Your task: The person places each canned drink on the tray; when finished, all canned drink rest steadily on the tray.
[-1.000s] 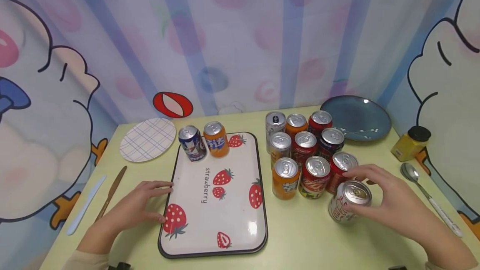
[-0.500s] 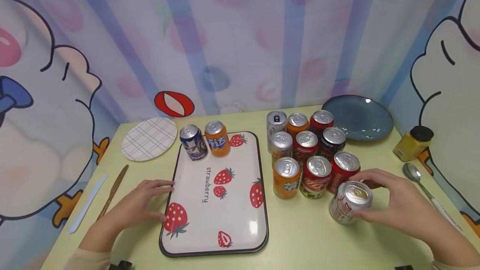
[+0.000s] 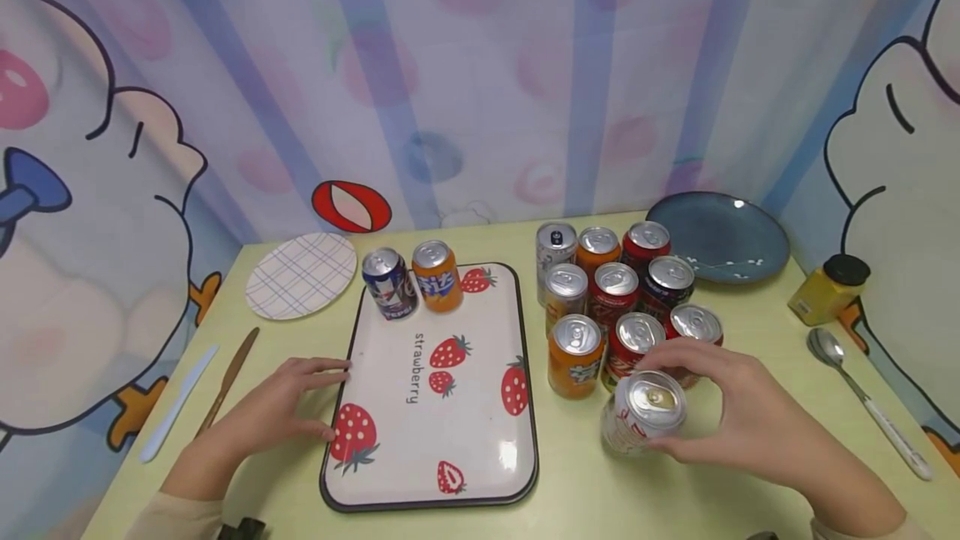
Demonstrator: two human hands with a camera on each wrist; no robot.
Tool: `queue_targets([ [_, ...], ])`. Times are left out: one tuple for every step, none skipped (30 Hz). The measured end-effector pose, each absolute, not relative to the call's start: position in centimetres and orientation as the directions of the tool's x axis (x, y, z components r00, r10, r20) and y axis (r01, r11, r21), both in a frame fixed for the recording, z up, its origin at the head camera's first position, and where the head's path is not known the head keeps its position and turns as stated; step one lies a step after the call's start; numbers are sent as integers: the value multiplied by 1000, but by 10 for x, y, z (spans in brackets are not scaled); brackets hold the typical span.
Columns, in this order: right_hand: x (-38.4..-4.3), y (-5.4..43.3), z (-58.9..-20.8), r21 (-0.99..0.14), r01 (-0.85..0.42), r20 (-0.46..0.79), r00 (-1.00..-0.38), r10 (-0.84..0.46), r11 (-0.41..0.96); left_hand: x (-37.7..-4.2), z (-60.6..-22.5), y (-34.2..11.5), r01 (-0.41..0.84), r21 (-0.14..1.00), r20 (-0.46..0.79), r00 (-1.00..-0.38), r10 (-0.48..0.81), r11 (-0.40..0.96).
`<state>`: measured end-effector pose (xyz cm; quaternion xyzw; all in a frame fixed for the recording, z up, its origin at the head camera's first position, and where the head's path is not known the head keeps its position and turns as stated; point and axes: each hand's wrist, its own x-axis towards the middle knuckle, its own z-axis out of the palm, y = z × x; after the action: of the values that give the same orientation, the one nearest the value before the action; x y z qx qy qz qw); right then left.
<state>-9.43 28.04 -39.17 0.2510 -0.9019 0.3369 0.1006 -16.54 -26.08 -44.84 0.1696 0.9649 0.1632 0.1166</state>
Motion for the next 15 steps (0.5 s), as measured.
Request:
queue_targets([
  [-95, 274, -389, -564, -530, 343, -848, -404, 634, -165, -449, -261, 289, 355, -171, -915, 366, 889],
  [-97, 268, -387, -572, -537, 334, -843, -422, 620, -165, -449, -261, 288, 356, -171, -915, 365, 889],
  [-98, 261, -386, -587, -541, 321, -838, -441, 602, -165, -449, -261, 288, 357, -170, -915, 365, 888],
  [-99, 254, -384, -602, -549, 316, -831, -459, 580, -165, -449, -261, 287, 359, -170, -915, 365, 888],
  [-101, 247, -383, -616, -557, 312, -822, -476, 557, -165, -449, -262, 286, 361, -170, -916, 364, 888],
  [-103, 240, -383, -627, -568, 316, -811, -492, 533, -166, -449, -262, 287, 363, -169, -915, 366, 887],
  [-106, 234, -383, -635, -585, 327, -796, -509, 506, -166, -450, -262, 288, 364, -169, -915, 367, 886],
  [-108, 227, -382, -644, -593, 333, -786, -521, 484, -166, -450, -262, 289, 365, -168, -915, 368, 885],
  [-111, 221, -382, -652, -602, 341, -776, -531, 462, -167, -450, -262, 291, 367, -167, -914, 370, 884],
  [-114, 215, -382, -653, -613, 350, -765, -540, 445, -167, -450, -262, 291, 368, -167, -914, 371, 883],
  [-118, 210, -382, -655, -619, 357, -759, -545, 434, -167, -450, -262, 291, 369, -167, -913, 371, 883],
  [-122, 204, -382, -658, -622, 359, -755, -549, 424, -167, -451, -262, 292, 369, -167, -913, 372, 883],
  [-126, 199, -382, -665, -618, 355, -756, -549, 420, -167, -450, -262, 289, 369, -169, -914, 370, 883],
  [-129, 194, -381, -676, -608, 346, -761, -548, 417, -167, -451, -262, 287, 369, -170, -914, 367, 884],
  [-133, 190, -381, -681, -600, 339, -767, -545, 420, -167, -451, -261, 283, 369, -174, -915, 365, 885],
])
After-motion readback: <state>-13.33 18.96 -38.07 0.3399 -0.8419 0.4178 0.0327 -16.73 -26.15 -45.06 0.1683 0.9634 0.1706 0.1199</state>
